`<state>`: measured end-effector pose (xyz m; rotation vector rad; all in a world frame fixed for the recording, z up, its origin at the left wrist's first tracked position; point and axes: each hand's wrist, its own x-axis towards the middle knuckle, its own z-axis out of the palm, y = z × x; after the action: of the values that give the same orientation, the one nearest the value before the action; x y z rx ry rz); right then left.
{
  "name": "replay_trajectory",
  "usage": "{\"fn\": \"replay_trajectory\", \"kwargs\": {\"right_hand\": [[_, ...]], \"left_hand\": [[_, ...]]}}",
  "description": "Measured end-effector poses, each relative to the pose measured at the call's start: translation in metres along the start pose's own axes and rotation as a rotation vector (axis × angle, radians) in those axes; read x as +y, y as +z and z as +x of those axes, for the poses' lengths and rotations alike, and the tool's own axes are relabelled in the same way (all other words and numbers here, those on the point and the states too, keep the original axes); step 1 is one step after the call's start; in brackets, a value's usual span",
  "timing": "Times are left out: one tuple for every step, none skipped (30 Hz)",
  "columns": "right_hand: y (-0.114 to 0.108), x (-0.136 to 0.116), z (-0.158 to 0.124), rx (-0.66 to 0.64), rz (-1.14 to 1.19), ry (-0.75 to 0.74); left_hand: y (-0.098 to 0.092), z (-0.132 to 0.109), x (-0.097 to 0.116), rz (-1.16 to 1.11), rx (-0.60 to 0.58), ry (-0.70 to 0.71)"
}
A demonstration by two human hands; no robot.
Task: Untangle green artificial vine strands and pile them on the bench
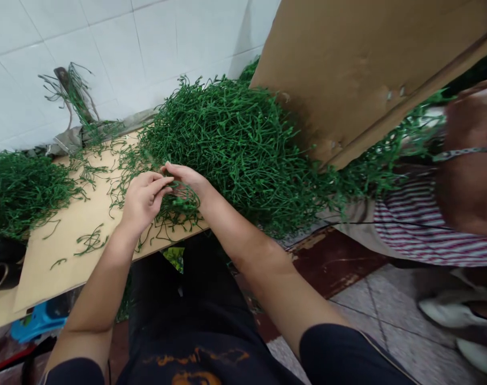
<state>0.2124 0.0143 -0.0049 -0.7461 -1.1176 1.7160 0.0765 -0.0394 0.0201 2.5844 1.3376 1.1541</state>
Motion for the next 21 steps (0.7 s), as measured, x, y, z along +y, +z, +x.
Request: {"fn": "replay_trajectory", "kwargs": {"right_hand": [[0.002,-0.002,0.001,0.044,0.063,0.005],[0.003,-0.005,0.002,0.062,0.136,0.029],[0.005,-0.008,0.002,0.069,0.19,0.048],[0.006,-0.011,0.001,0.08,0.194,0.035],[0.007,-0.014,0.001,0.09,0.179,0.019],[0.008,-0.016,0.0,0.108,0.159,0.007],[0.008,-0.018,0.001,0.134,0.142,0.001],[0.009,-0.02,0.001,0.167,0.13,-0.004],[0.01,-0.021,0.002,0.2,0.123,-0.006],[0.011,-0.021,0.004,0.225,0.118,-0.008],[0.012,-0.022,0.006,0.243,0.115,-0.008],[0.013,-0.022,0.009,0.249,0.113,-0.005],[0.016,-0.022,0.012,0.244,0.111,0.0],[0.019,-0.022,0.015,0.231,0.109,0.006],[0.022,-0.022,0.018,0.218,0.106,0.012],[0.026,-0.022,0.021,0.206,0.103,0.016],[0.03,-0.023,0.025,0.197,0.098,0.014],[0.033,-0.023,0.028,0.194,0.092,0.007],[0.036,-0.024,0.033,0.204,0.084,-0.007],[0.037,-0.024,0.037,0.227,0.072,-0.022],[0.037,-0.025,0.041,0.257,0.056,-0.04]], "left_hand": [[0.001,-0.005,-0.001,0.055,0.042,-0.018],[0.001,-0.01,-0.002,0.102,0.076,-0.052],[0.001,-0.015,-0.005,0.142,0.087,-0.09],[0.001,-0.018,-0.007,0.175,0.068,-0.125],[0.001,-0.021,-0.008,0.203,0.021,-0.156],[-0.001,-0.023,-0.009,0.227,-0.042,-0.185],[-0.002,-0.024,-0.008,0.247,-0.107,-0.215],[-0.004,-0.025,-0.006,0.259,-0.167,-0.248],[-0.006,-0.025,-0.002,0.266,-0.216,-0.284],[-0.008,-0.025,0.002,0.26,-0.257,-0.317],[-0.009,-0.025,0.006,0.243,-0.291,-0.342],[-0.01,-0.025,0.011,0.217,-0.317,-0.357],[-0.011,-0.025,0.015,0.19,-0.336,-0.359],[-0.01,-0.026,0.018,0.167,-0.346,-0.352],[-0.009,-0.026,0.02,0.151,-0.347,-0.34],[-0.007,-0.027,0.021,0.142,-0.34,-0.328],[-0.005,-0.029,0.023,0.142,-0.322,-0.325],[-0.003,-0.03,0.024,0.14,-0.298,-0.333],[-0.001,-0.032,0.026,0.133,-0.272,-0.347],[0.0,-0.034,0.028,0.119,-0.248,-0.36],[0.001,-0.036,0.031,0.097,-0.228,-0.365]]}}
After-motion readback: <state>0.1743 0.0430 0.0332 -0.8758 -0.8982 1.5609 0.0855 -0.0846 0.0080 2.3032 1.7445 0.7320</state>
